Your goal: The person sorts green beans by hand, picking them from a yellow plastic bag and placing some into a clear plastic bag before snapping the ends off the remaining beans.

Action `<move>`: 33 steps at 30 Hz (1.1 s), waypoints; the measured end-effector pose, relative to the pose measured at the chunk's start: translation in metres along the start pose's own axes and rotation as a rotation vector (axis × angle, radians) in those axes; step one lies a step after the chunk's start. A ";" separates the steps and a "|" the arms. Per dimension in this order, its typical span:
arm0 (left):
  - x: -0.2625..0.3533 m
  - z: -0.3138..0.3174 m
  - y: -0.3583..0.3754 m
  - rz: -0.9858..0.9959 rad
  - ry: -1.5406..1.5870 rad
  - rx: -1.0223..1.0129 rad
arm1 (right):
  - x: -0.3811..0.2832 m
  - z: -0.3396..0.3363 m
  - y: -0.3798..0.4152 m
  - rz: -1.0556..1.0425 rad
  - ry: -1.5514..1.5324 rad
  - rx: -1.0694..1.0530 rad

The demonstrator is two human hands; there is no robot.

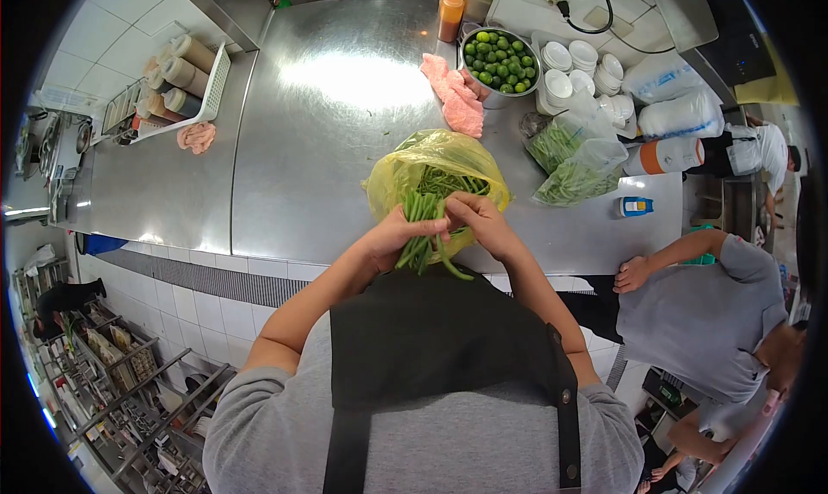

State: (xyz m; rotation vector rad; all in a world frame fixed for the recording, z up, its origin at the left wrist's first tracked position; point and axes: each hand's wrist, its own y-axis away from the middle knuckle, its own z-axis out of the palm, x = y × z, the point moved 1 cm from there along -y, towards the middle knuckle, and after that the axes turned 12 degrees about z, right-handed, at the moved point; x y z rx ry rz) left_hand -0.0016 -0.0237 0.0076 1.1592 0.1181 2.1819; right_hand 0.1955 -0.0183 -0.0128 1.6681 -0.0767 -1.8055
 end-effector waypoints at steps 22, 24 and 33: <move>0.004 0.041 -0.003 -0.014 -0.066 -0.049 | -0.096 -0.169 0.081 -0.028 0.379 0.409; 0.003 0.042 -0.006 -0.016 -0.029 -0.053 | -0.120 -0.250 0.108 -0.329 0.388 1.015; -0.005 0.039 -0.017 0.071 0.029 0.225 | -0.199 -0.493 0.171 -0.475 1.118 1.806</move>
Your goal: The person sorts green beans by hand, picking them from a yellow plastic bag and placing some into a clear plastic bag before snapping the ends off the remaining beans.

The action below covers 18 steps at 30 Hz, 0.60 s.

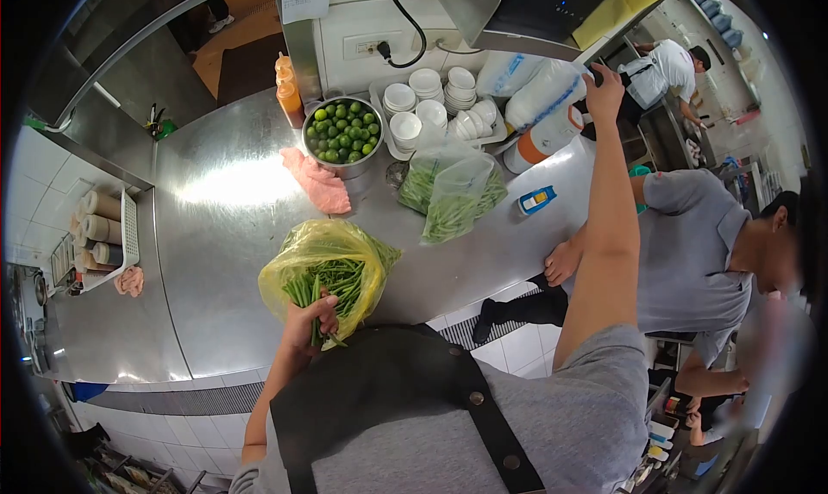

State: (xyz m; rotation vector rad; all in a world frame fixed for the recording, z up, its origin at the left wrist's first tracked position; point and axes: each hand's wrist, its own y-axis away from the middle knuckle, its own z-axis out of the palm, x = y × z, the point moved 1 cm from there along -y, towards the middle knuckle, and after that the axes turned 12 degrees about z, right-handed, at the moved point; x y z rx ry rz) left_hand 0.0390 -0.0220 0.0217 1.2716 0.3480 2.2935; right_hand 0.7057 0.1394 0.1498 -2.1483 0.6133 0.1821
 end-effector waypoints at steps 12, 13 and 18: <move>-0.008 0.005 -0.009 0.019 -0.018 0.014 | -0.015 -0.046 -0.082 -0.125 -0.178 0.624; -0.008 0.007 -0.008 0.015 -0.016 0.016 | -0.026 -0.063 -0.088 0.073 -0.375 0.707; -0.002 0.011 -0.009 0.052 -0.137 -0.070 | -0.164 -0.169 -0.005 -0.277 -0.719 0.854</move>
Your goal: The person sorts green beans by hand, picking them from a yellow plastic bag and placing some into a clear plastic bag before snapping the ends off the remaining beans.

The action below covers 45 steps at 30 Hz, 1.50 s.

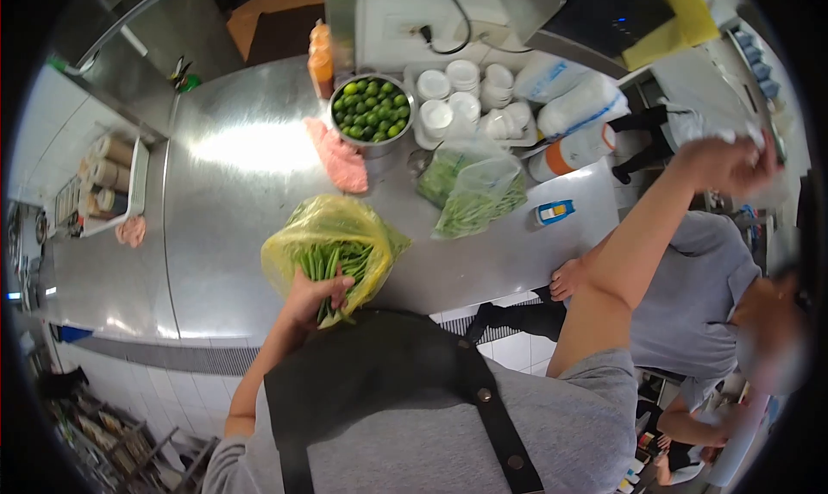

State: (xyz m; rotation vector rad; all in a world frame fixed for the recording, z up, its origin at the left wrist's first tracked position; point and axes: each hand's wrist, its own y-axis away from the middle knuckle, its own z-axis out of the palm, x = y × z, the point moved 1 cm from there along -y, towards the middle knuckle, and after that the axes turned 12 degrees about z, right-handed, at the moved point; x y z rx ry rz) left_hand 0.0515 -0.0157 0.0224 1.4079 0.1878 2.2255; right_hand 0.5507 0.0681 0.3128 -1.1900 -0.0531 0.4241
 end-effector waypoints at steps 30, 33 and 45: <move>0.036 -0.003 0.001 0.325 -0.891 -0.114 | -0.346 -0.091 0.358 2.460 -0.819 -1.084; 0.034 -0.010 0.004 0.480 -0.897 -0.234 | -0.332 -0.093 0.371 2.676 -0.855 -0.963; 0.058 -0.062 -0.055 0.311 -0.629 -0.135 | -0.257 -0.077 0.357 2.868 -0.957 -0.280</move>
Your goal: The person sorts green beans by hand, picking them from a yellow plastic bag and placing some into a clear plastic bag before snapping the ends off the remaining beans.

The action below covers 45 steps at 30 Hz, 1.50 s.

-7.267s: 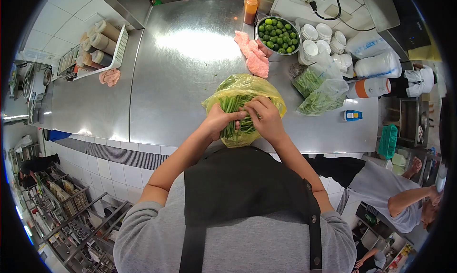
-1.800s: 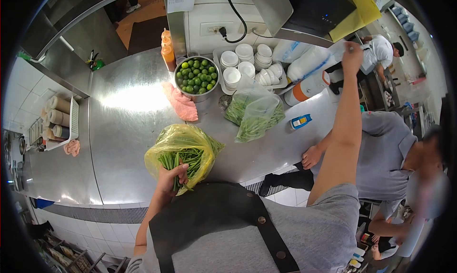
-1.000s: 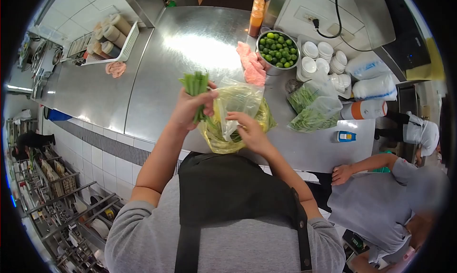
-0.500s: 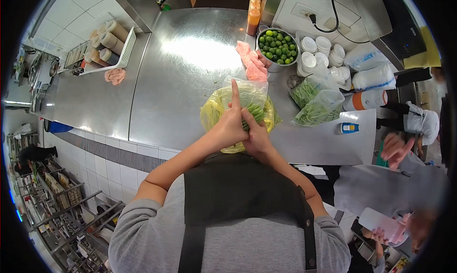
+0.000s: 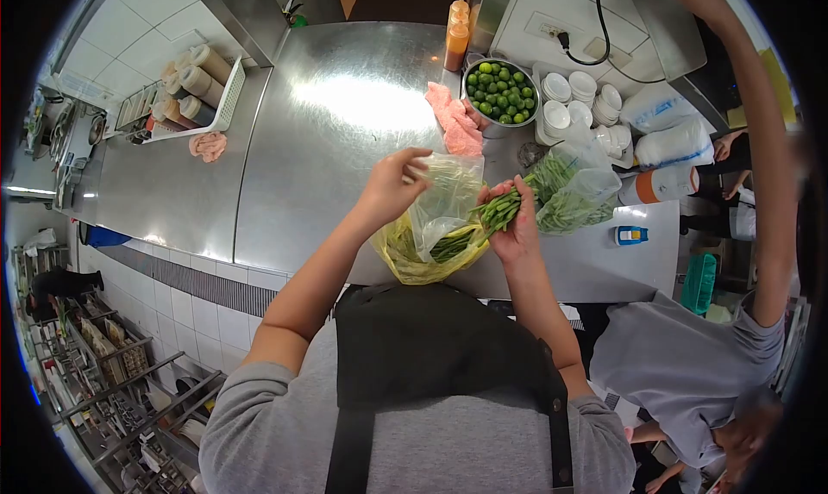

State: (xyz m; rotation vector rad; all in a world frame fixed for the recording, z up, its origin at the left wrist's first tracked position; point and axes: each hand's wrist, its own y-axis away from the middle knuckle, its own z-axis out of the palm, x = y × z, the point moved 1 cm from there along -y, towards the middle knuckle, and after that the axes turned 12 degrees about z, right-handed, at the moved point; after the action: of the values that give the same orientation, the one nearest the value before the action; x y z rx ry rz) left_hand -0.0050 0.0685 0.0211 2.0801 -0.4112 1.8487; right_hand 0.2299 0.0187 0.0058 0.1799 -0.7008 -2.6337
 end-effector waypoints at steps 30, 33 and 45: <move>0.059 0.018 -0.004 0.292 -1.186 -0.072 | 0.004 0.035 0.009 -0.473 1.625 0.142; 0.054 0.014 -0.005 0.176 -1.119 0.050 | 0.010 0.047 0.029 -0.699 1.961 0.041; 0.042 0.018 0.009 0.231 -0.604 -0.170 | 0.008 0.082 0.060 -0.372 1.381 -0.080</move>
State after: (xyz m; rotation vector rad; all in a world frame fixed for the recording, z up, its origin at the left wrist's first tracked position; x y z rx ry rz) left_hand 0.0119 0.0528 0.0618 2.5174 -0.9512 1.1917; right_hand 0.2257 0.0046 0.1073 1.9541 -0.0429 -2.0497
